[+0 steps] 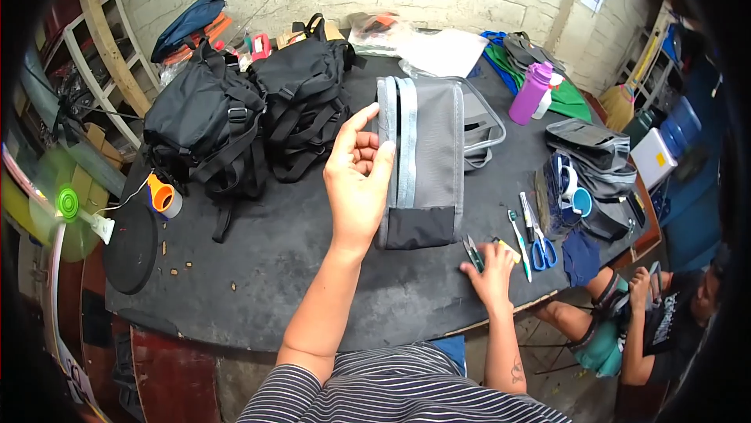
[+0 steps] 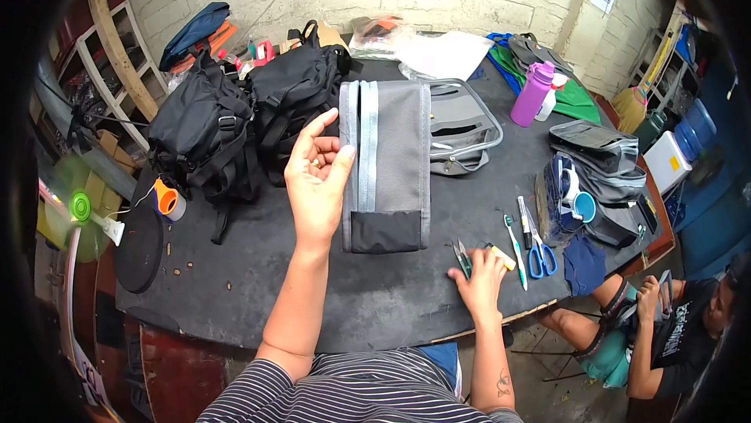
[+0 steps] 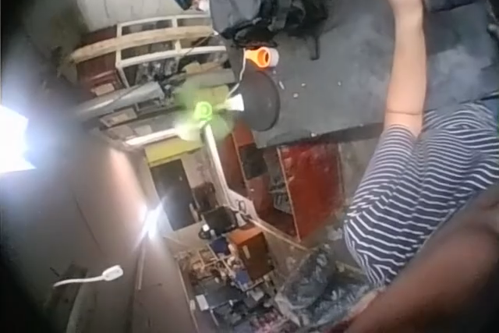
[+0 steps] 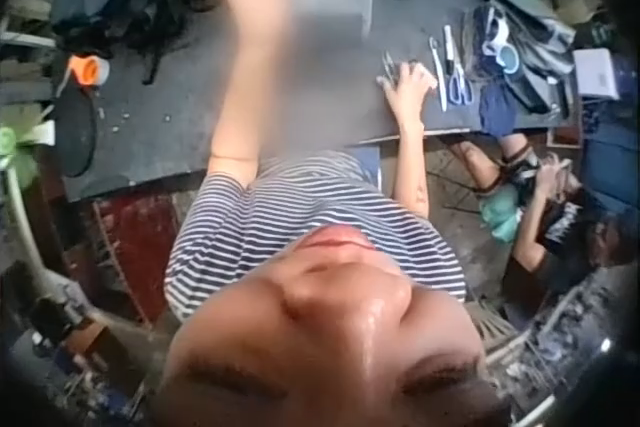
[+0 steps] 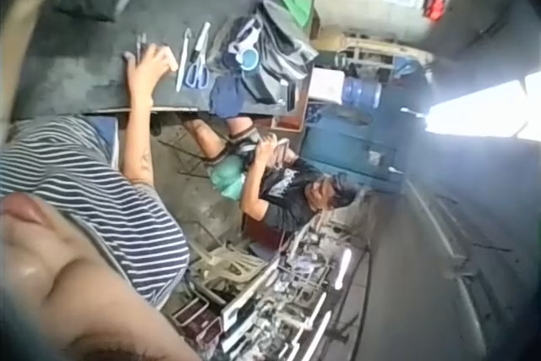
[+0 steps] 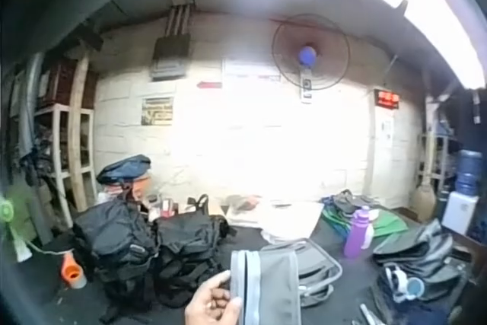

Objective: Inspecting and trimming loose threads from textile bags using a brush, snips, and a lighter to singe ends.

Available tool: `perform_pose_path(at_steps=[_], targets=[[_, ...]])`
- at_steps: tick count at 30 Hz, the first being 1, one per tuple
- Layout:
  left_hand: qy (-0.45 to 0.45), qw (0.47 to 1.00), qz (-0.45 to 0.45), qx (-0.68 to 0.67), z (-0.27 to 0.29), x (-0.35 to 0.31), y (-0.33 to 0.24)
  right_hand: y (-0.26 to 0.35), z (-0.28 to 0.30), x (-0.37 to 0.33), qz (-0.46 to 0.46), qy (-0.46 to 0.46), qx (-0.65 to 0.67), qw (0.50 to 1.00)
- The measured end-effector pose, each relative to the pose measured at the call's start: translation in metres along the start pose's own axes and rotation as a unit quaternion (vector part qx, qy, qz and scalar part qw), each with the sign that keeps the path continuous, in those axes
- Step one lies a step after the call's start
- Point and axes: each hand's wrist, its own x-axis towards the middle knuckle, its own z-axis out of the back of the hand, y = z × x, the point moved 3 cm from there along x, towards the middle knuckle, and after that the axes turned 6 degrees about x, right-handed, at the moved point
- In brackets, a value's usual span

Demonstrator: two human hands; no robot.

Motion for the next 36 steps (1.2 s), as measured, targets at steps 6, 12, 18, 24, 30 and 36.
perform_pose_path(at_steps=[6, 12, 18, 24, 30, 36], targets=[[0.049, 0.996, 0.028, -0.064, -0.005, 0.0, -0.003, -0.037, -0.013, 0.006, -0.014, -0.062, 0.094, 0.994], [0.044, 0.994, 0.04, -0.087, 0.0, -0.005, 0.001, 0.061, 0.073, 0.088, 0.045, -0.209, 0.347, 0.913], [0.015, 0.998, 0.034, -0.059, -0.002, -0.008, -0.004, 0.178, 0.105, 0.119, 0.208, -0.245, 0.246, 0.914], [-0.082, 0.984, -0.083, 0.134, 0.001, -0.013, -0.012, 0.175, 0.055, 0.13, 0.057, -0.115, 0.509, 0.851], [-0.145, 0.922, -0.192, 0.303, -0.002, -0.009, -0.017, 0.182, 0.059, 0.124, 0.056, -0.117, 0.478, 0.869], [-0.01, 0.995, 0.016, 0.101, 0.003, 0.006, 0.004, 0.198, 0.09, 0.111, 0.193, -0.262, 0.164, 0.931]])
